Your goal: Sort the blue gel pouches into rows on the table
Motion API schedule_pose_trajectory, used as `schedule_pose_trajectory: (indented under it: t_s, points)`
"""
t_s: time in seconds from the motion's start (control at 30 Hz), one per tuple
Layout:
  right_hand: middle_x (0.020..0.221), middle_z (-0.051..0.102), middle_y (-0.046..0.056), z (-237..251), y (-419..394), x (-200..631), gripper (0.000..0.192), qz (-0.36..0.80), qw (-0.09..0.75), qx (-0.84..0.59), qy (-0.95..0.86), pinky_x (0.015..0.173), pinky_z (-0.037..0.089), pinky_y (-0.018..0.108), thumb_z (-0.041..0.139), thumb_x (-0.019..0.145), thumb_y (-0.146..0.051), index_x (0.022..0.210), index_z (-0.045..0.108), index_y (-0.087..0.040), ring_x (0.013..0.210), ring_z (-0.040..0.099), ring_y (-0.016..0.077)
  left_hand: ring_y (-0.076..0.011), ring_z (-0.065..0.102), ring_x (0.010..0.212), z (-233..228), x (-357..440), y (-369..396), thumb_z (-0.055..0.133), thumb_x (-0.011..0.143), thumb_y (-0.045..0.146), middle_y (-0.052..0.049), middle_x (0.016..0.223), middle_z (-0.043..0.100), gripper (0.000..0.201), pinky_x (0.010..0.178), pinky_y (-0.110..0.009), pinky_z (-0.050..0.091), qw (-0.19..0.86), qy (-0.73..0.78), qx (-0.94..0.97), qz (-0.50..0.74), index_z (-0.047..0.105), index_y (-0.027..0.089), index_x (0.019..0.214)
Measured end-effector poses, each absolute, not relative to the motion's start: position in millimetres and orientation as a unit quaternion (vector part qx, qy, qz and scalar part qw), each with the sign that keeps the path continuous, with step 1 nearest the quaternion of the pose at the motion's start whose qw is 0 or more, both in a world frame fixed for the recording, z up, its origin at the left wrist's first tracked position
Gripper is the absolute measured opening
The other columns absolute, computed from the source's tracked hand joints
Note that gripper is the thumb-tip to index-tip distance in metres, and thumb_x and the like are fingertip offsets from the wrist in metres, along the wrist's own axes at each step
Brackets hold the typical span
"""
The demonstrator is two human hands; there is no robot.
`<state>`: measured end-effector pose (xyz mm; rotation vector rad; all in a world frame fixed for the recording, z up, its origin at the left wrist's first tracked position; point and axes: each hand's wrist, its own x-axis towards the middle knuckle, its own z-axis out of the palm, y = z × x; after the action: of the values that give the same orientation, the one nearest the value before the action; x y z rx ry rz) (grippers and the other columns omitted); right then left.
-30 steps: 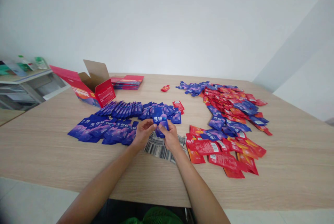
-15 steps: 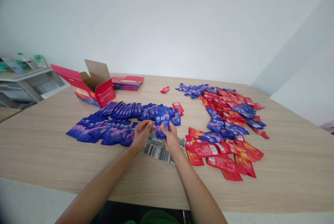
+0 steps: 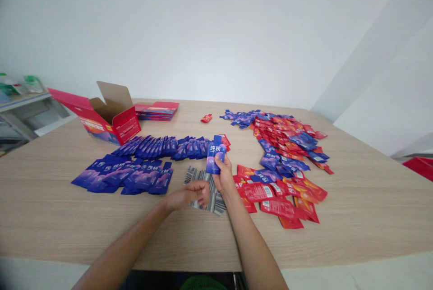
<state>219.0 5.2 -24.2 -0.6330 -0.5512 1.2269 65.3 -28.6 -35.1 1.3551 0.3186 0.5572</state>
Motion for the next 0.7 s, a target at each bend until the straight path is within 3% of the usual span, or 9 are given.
schedule_pose_trajectory:
  t_s: [0.07,0.13,0.2,0.27,0.37,0.47,0.53,0.6,0.7]
  points:
    - [0.074,0.068,-0.007,-24,6,220,0.036,0.555,0.739,-0.290,-0.247,0.059,0.052,0.018,0.091,0.062,-0.027,0.091,0.069,-0.024,0.059,0.059,0.0081,-0.0124,0.057,0.064,-44,71,-36,0.072,0.079,0.062,-0.001,0.072,0.062,0.047,0.064,-0.026,0.042,0.762,0.078,0.638,0.077,0.058,0.017,0.079]
    - [0.073,0.068,-0.006,-25,7,220,0.034,0.557,0.738,-0.294,-0.244,0.060,0.052,0.019,0.090,0.062,-0.027,0.089,0.069,-0.024,0.060,0.059,0.0089,-0.0202,0.067,0.087,-53,80,-43,0.088,0.062,0.053,-0.002,0.090,0.067,0.056,0.080,-0.034,0.050,0.793,0.003,0.609,-0.027,0.056,0.020,0.095]
    - [0.073,0.068,-0.006,-25,7,220,0.034,0.563,0.733,-0.296,-0.242,0.060,0.052,0.019,0.091,0.061,-0.027,0.087,0.070,-0.023,0.060,0.059,0.0089,-0.0306,0.057,0.127,-55,87,-48,0.100,0.037,0.033,-0.006,0.127,0.061,0.106,0.099,-0.045,0.046,0.769,-0.057,0.631,-0.088,0.046,0.025,0.128]
    - [0.074,0.069,-0.006,-26,7,220,0.034,0.568,0.731,-0.293,-0.240,0.060,0.052,0.019,0.091,0.060,-0.026,0.086,0.070,-0.022,0.060,0.059,0.0085,-0.0358,0.043,0.142,-50,89,-49,0.101,0.031,0.033,-0.010,0.140,0.052,0.126,0.106,-0.049,0.041,0.757,-0.080,0.636,-0.125,0.040,0.025,0.142]
    - [0.076,0.070,-0.005,-28,8,219,0.031,0.573,0.736,-0.283,-0.224,0.061,0.053,0.019,0.090,0.062,-0.027,0.084,0.069,-0.022,0.060,0.060,0.0088,-0.0358,0.063,0.119,-35,81,-46,0.083,0.059,0.067,-0.012,0.107,0.068,0.080,0.097,-0.048,0.049,0.818,-0.080,0.552,-0.137,0.062,0.015,0.116]
    - [0.075,0.070,-0.005,-31,9,219,0.024,0.568,0.748,-0.283,-0.196,0.063,0.055,0.021,0.086,0.068,-0.031,0.080,0.067,-0.023,0.061,0.061,0.0095,-0.0223,0.069,0.073,-23,69,-39,0.070,0.077,0.068,-0.003,0.067,0.060,0.053,0.067,-0.033,0.054,0.847,0.021,0.519,0.108,0.057,0.017,0.076]
    - [0.072,0.068,-0.006,-33,10,220,0.022,0.565,0.747,-0.287,-0.198,0.063,0.055,0.021,0.084,0.072,-0.034,0.078,0.066,-0.023,0.061,0.061,0.0097,-0.0132,0.060,0.060,-19,62,-33,0.079,0.076,0.053,0.004,0.061,0.051,0.044,0.054,-0.022,0.046,0.820,0.084,0.498,0.270,0.051,0.018,0.076]
    - [0.072,0.068,-0.006,-33,10,220,0.023,0.566,0.742,-0.288,-0.213,0.063,0.055,0.022,0.083,0.073,-0.036,0.079,0.065,-0.023,0.061,0.061,0.0098,-0.0101,0.053,0.057,-18,59,-25,0.085,0.071,0.047,0.006,0.066,0.049,0.045,0.048,-0.019,0.041,0.798,0.123,0.465,0.363,0.052,0.021,0.089]
    - [0.078,0.070,-0.005,-31,7,218,0.027,0.573,0.727,-0.287,-0.248,0.064,0.055,0.022,0.085,0.071,-0.038,0.084,0.067,-0.023,0.064,0.063,0.0098,-0.0074,0.042,0.049,-21,59,-13,0.074,0.077,0.059,0.008,0.064,0.044,0.046,0.041,-0.018,0.031,0.738,0.208,0.445,0.463,0.048,0.022,0.086]
